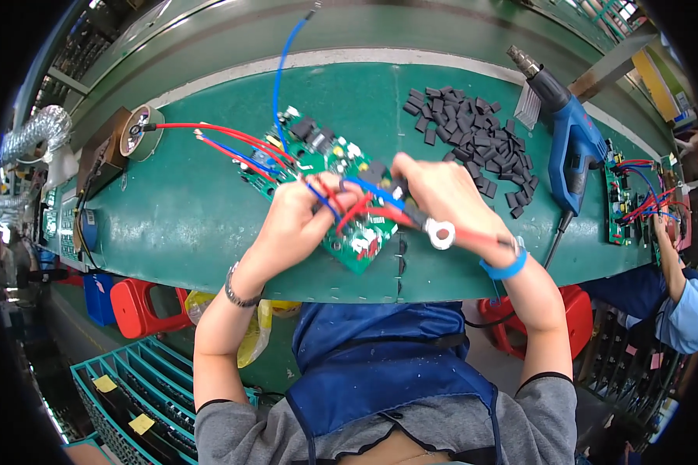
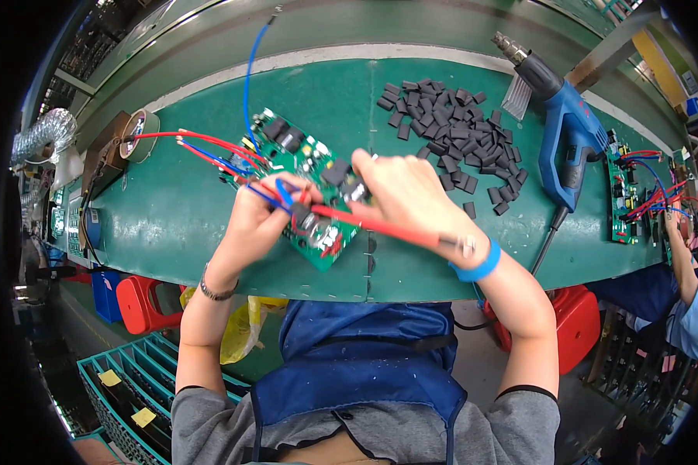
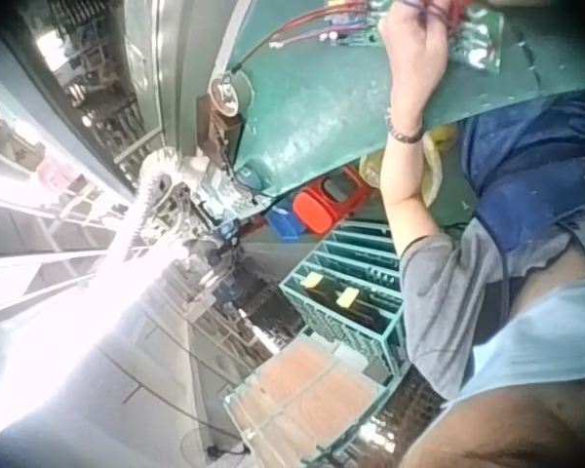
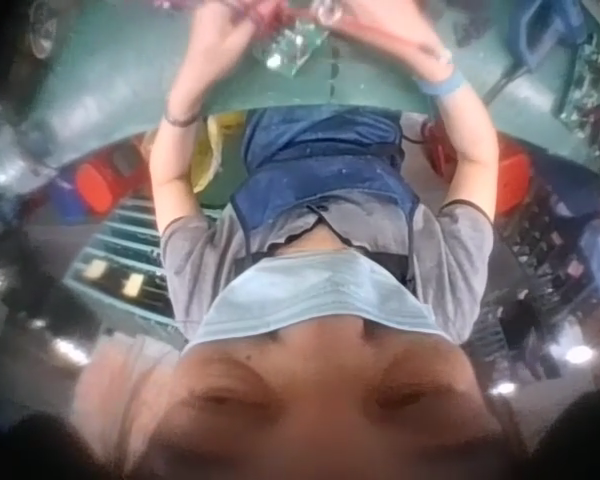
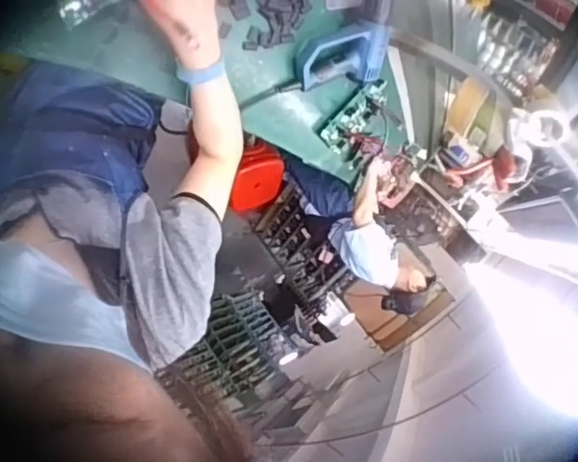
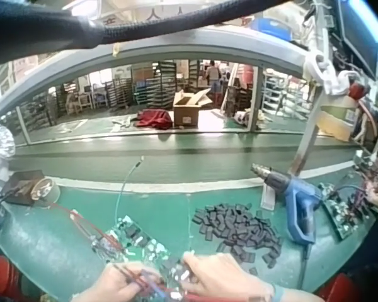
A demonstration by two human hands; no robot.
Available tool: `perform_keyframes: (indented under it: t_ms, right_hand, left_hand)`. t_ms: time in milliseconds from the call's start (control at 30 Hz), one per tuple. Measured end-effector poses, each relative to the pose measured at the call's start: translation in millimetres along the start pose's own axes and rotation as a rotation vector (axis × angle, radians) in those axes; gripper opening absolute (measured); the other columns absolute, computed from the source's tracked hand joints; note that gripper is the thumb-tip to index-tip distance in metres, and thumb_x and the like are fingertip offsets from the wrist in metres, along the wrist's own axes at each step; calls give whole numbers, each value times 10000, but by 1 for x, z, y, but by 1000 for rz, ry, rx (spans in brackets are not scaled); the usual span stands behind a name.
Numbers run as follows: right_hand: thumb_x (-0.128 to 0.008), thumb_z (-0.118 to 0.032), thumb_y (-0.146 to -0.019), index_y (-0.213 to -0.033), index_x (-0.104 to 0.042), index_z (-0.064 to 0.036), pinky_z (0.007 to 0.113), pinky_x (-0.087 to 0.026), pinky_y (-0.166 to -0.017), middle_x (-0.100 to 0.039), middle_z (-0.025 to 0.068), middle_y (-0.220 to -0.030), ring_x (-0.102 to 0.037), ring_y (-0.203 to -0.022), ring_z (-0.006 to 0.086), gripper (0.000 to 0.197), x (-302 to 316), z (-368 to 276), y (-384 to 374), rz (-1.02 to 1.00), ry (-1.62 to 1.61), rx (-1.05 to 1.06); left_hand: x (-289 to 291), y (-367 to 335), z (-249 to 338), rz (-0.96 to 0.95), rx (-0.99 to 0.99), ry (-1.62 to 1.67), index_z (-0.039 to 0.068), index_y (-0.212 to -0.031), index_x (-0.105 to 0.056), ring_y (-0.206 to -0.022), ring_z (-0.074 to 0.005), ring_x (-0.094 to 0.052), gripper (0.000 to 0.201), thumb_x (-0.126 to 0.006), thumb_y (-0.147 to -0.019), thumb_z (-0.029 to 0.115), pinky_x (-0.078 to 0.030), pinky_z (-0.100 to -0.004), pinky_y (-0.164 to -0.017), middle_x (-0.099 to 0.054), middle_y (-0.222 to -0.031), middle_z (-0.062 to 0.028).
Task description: The person assembles an electronic circuit board by applying heat-shrink tubing to its wiring and securing it with a heat gun.
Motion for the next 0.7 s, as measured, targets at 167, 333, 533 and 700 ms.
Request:
perform_keyframes:
  t_ms: [167,333,533,700]
  right_hand:
    - [-743,-287,-776,-966,-533,-40,440,-478,-563,-612,124,-640,-629,-639,359,375,19,-8,46,-293,-82,-40]
    - [-475,-23,-878,-1099,-449,9,385,-506,-769,-585,166,-958,-625,-891,285,225,2,34,35,141,-554,119]
    - [-327,-1,-954,-1097,-352,46,338,-572,-593,-575,229,-1041,-703,-745,261,153,-17,30,14,67,-1054,-193]
    - [-348,-30,-975,-1003,-452,68,330,-588,-566,-636,225,-926,-715,-790,277,146,14,26,20,119,-1164,-239]
  left_hand:
    - [-9,13,36,-254,-130,-44,-16,-987,-668,-799,-162,-667,189,-649,-801,-50,-525,-277,-713,-679,-894,-96]
    - [47,17,24,272,75,-205,-34,-1084,-637,-784,-122,-632,208,-629,-882,13,-515,-236,-678,-662,-914,-75]
    - [18,-42,75,361,-275,-600,19,-1398,-442,-971,-170,-589,481,-578,-942,91,-502,-254,-663,-548,-1243,-162]
    - [13,-100,53,-106,-74,-203,-31,-1179,-599,-761,-111,-592,272,-559,-951,111,-472,-246,-646,-643,-865,-82]
Point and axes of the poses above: each hand's wrist, its own y-axis away from the middle knuckle, its own x-axis out of the back of the hand, z = x × y, the point moved 5 cm from there along -y, towards the middle knuckle
